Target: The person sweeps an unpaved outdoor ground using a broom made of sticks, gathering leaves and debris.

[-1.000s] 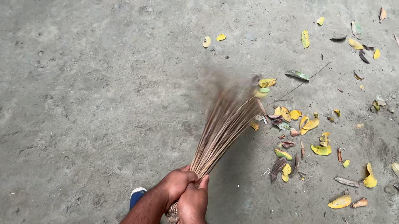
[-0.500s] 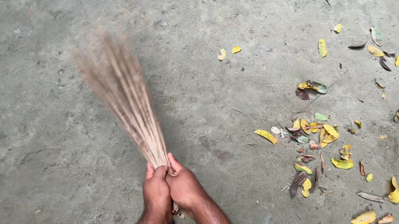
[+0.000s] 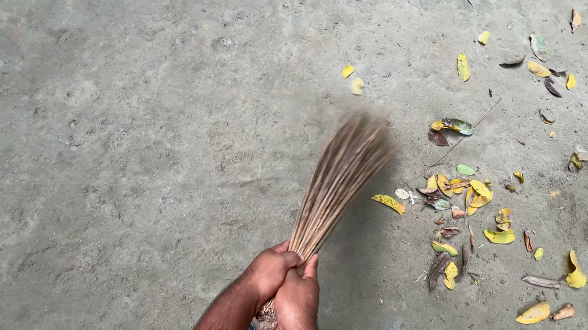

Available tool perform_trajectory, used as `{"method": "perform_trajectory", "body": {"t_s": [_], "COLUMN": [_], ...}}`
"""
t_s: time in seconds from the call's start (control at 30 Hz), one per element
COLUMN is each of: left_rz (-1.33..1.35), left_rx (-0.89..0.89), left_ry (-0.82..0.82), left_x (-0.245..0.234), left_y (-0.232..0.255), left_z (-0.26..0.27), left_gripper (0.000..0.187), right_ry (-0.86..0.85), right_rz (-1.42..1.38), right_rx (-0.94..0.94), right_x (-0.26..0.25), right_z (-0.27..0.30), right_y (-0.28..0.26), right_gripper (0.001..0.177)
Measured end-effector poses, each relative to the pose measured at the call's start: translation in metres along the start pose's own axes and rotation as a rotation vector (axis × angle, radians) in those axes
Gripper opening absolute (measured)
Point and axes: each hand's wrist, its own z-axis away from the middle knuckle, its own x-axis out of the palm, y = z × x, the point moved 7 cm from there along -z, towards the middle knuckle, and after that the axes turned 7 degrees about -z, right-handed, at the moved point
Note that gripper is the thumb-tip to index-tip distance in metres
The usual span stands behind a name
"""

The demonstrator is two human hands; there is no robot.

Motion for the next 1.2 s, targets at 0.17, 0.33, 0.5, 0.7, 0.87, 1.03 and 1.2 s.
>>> {"method": "perform_trajectory", "body": {"t_s": [0.17,0.33,0.5,0.7,0.87,1.03,1.2], "left_rz": [0.216,0.385,0.378,-0.166,-0.297,0.047,0.358], "left_rx": [0.167,0.237,0.143,-0.102,-0.120,0.109,0.200], "left_ry": [-0.011,0.289,0.538,0.326,0.026,-0.028,0.226], "left_x": [-0.002,-0.038,-0.062,-0.016,0.042,0.061,0.036], "left_y": [0.032,0.043,0.046,0.078,0.127,0.161,0.169], "left_z": [-0.001,-0.004,-0.035,-0.091,-0.108,-0.121,-0.125], "left_gripper": [0.056,0.059,0.047,0.042,0.045,0.055,0.067], "right_ry": [-0.018,-0.256,-0.389,-0.189,-0.004,0.008,-0.157], "right_rz": [0.009,0.309,0.407,-0.186,-0.356,-0.114,0.348], "right_rx": [-0.121,-0.236,-0.095,0.218,0.033,-0.154,-0.200], "right_x": [0.010,0.045,0.066,0.025,-0.010,-0.015,0.012], "right_z": [0.013,-0.004,-0.061,-0.093,-0.102,-0.089,-0.074], "right_y": [-0.030,-0.061,-0.074,-0.086,-0.125,-0.176,-0.228], "right_gripper": [0.059,0.072,0.067,0.062,0.059,0.069,0.070]}}
